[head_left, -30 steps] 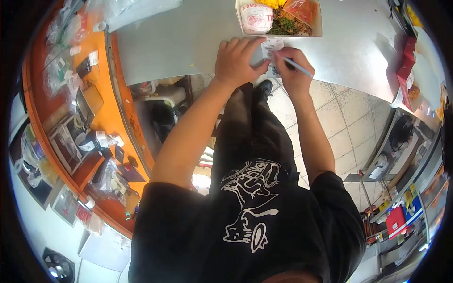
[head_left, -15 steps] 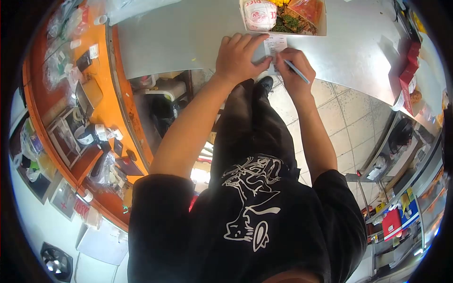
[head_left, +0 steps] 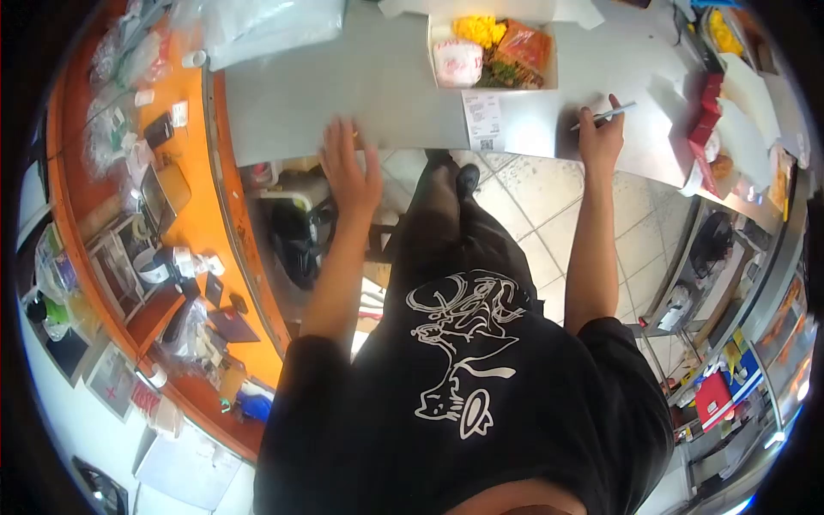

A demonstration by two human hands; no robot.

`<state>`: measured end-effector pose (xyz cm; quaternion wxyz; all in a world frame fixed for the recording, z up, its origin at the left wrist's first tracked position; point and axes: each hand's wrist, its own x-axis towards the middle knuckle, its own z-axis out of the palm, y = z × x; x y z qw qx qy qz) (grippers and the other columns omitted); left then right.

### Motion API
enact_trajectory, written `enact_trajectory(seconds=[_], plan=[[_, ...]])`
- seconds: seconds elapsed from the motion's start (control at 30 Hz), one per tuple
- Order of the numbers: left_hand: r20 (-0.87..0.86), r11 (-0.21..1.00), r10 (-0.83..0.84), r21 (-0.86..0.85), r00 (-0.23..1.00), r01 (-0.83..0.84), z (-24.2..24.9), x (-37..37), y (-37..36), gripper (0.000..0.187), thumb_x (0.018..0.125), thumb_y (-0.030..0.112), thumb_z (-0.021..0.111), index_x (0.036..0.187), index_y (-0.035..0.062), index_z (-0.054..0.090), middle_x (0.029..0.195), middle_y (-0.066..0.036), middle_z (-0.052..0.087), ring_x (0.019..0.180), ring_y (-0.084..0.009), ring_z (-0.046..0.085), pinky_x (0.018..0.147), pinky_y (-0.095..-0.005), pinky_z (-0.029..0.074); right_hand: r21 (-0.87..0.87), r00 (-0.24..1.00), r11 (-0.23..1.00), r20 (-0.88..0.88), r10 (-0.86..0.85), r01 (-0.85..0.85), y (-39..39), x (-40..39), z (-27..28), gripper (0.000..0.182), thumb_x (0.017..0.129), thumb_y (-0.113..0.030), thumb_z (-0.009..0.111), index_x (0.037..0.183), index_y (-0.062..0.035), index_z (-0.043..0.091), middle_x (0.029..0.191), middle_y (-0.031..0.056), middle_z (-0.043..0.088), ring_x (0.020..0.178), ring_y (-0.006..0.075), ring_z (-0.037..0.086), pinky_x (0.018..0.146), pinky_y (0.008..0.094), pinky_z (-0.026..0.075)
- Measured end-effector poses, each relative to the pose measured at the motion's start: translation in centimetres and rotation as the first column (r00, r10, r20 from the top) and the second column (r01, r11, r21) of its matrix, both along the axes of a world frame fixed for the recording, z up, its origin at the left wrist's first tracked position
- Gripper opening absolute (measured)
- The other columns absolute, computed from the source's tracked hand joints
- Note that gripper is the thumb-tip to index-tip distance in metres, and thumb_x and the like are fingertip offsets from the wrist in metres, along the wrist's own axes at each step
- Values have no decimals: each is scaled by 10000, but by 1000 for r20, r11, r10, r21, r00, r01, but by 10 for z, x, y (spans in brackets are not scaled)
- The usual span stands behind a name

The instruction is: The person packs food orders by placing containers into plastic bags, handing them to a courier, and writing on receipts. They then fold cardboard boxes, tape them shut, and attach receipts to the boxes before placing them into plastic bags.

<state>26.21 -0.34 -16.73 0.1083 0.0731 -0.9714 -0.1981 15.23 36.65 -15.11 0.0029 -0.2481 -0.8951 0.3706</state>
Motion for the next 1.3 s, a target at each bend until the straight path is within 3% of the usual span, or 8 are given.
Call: enact_trajectory(seconds=[0.17, 0.27, 0.37, 0.47, 0.6, 0.77, 0.97, 1.3], plan=[[201, 986, -131, 124, 971, 108, 1, 105, -47, 411, 868, 216, 613, 1230, 28, 561, 1362, -196, 484, 1250, -416, 454, 1049, -516, 349, 450, 963, 872, 258, 81, -194, 22, -62, 28, 724, 832, -466, 658, 1359, -18, 445, 1010, 198, 675, 934, 338, 653, 853, 397, 498], [1, 999, 4, 49, 1000, -5, 21, 68, -51, 211, 915, 121, 554, 1076, 13, 638, 1189, -173, 574, 1125, -354, 525, 971, -455, 404, 371, 970, 925, -189, 155, -75, 11, -107, 85, 628, 891, -498, 583, 1294, -20, 528, 1052, 192, 673, 1015, 328, 632, 892, 374, 483], [-292, 948, -50, 287, 955, 137, 75, -62, -22, 203, 923, 95, 529, 1074, 12, 635, 1145, -168, 608, 1100, -344, 549, 947, -426, 433, -25, 774, 910, -536, 338, -414, -21, -152, 109, 514, 953, -474, 506, 1112, -7, 653, 1044, 185, 676, 990, 312, 638, 870, 361, 481], [-457, 806, -151, 456, 876, 377, 130, -184, 26, 199, 922, 111, 533, 1067, 31, 643, 1070, -167, 632, 1031, -361, 596, 898, -457, 458, -122, 852, 857, 106, 512, -500, -37, -162, 124, 522, 956, -474, 518, 868, 7, 700, 1024, 184, 675, 947, 264, 645, 796, 356, 501], [575, 965, -257, 192, 777, 177, 150, -208, 90, 291, 926, 202, 508, 1077, -12, 634, 1106, -191, 614, 1101, -373, 575, 921, -471, 464, 193, 846, 825, 70, 529, -532, -49, -99, 79, 543, 859, -459, 674, 1087, 30, 614, 1040, 231, 662, 872, 269, 658, 762, 362, 518], [62, 927, -96, 368, 993, 66, 45, -152, 120, 517, 932, 127, 534, 1339, -150, 376, 1357, -304, 461, 1316, -391, 415, 1031, -415, 404, -109, 918, 913, -98, 385, -394, -61, -43, 19, 700, 920, -343, 623, 1445, -2, 309, 1092, 268, 639, 968, 335, 665, 827, 389, 514], [153, 745, -26, 662, 988, -83, 54, -154, 104, 409, 933, 198, 574, 1288, 0, 525, 929, -214, 688, 869, -338, 685, 775, -438, 510, -244, 932, 900, -70, 356, -362, -60, -45, 23, 669, 933, -364, 596, 1432, -8, 331, 1093, 269, 637, 1006, 343, 653, 871, 369, 496], [612, 567, -143, 695, 778, -443, 78, -180, 56, 441, 936, 373, 573, 1207, 26, 604, 1020, -55, 668, 901, -133, 623, 776, -282, 493, -557, 835, 802, 321, 447, -215, -26, -93, 103, 699, 880, -531, 596, 1241, 68, 582, 1093, 171, 661, 993, 212, 599, 819, 327, 478]])
